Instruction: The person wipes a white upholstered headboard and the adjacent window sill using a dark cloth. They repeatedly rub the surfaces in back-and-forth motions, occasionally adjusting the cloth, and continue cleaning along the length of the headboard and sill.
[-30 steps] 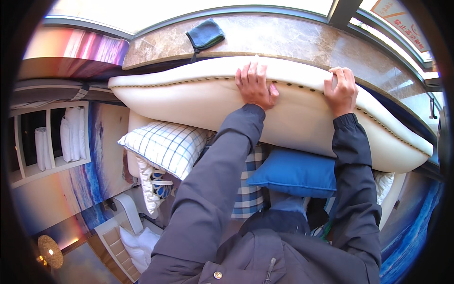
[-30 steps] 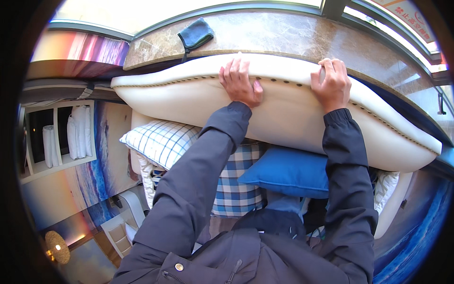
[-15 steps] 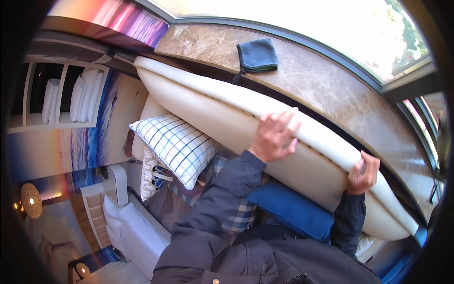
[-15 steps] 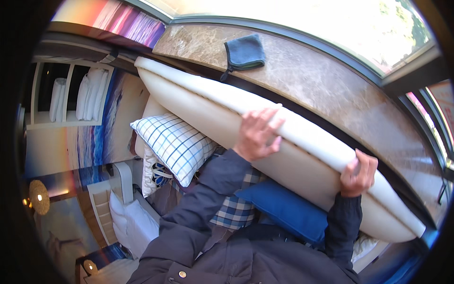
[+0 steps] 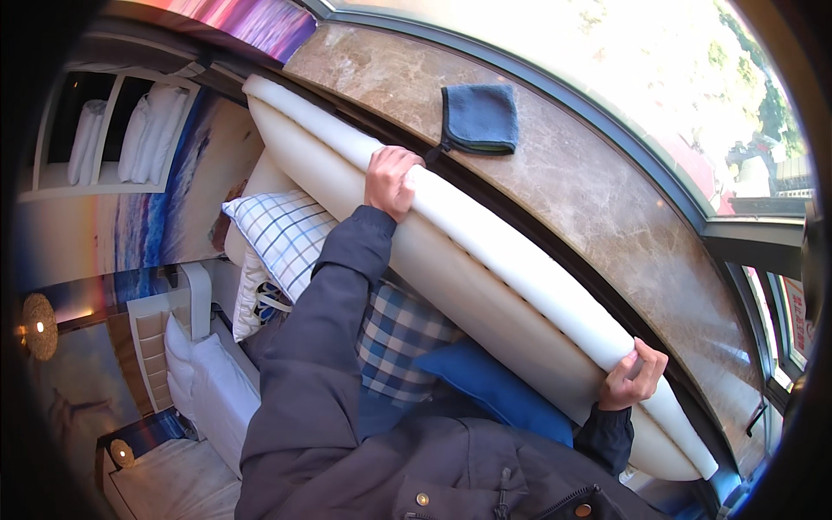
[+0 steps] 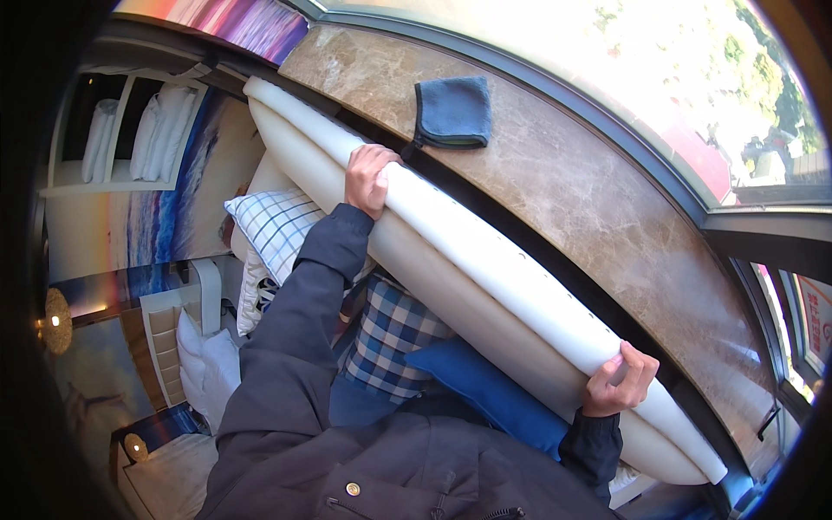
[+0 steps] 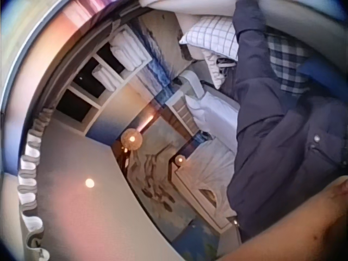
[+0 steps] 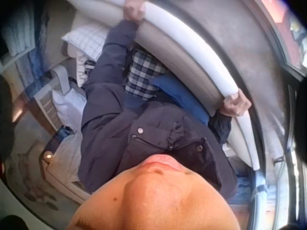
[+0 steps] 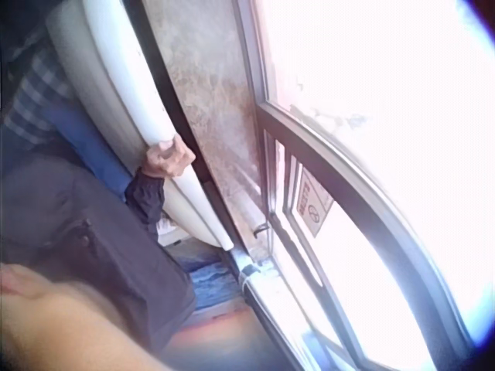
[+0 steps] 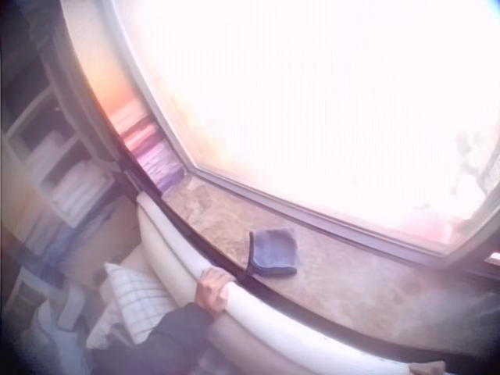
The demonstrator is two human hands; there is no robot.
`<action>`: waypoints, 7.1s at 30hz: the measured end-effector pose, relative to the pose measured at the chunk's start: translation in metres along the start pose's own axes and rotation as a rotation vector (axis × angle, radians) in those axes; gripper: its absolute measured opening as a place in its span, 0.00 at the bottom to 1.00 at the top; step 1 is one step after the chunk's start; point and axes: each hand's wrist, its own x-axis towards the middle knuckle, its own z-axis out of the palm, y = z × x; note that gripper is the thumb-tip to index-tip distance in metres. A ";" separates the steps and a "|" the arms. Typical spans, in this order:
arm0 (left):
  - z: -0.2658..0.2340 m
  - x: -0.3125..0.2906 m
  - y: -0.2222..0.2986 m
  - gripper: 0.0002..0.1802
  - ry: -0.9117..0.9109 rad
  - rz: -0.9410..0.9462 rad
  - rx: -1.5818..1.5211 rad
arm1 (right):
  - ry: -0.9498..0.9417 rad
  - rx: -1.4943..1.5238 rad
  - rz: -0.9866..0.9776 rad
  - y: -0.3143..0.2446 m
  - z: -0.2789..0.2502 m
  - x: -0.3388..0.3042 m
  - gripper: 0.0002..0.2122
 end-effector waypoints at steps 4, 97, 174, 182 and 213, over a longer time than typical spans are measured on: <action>0.003 -0.002 -0.002 0.24 0.063 -0.017 -0.011 | 0.044 -0.028 -0.008 0.002 0.004 -0.002 0.10; 0.019 0.002 -0.091 0.12 0.174 -0.100 -0.155 | -0.102 -0.250 0.352 -0.148 0.029 0.006 0.21; -0.029 -0.029 0.037 0.28 0.120 0.082 -0.122 | 0.343 -0.343 -0.032 -0.160 0.152 -0.012 0.16; -0.014 -0.007 0.039 0.35 -0.132 0.411 -0.269 | 0.413 -0.325 0.006 -0.161 0.154 -0.012 0.14; -0.011 0.008 -0.019 0.50 -0.312 0.634 -0.283 | 0.455 -0.431 0.149 -0.175 0.157 -0.010 0.13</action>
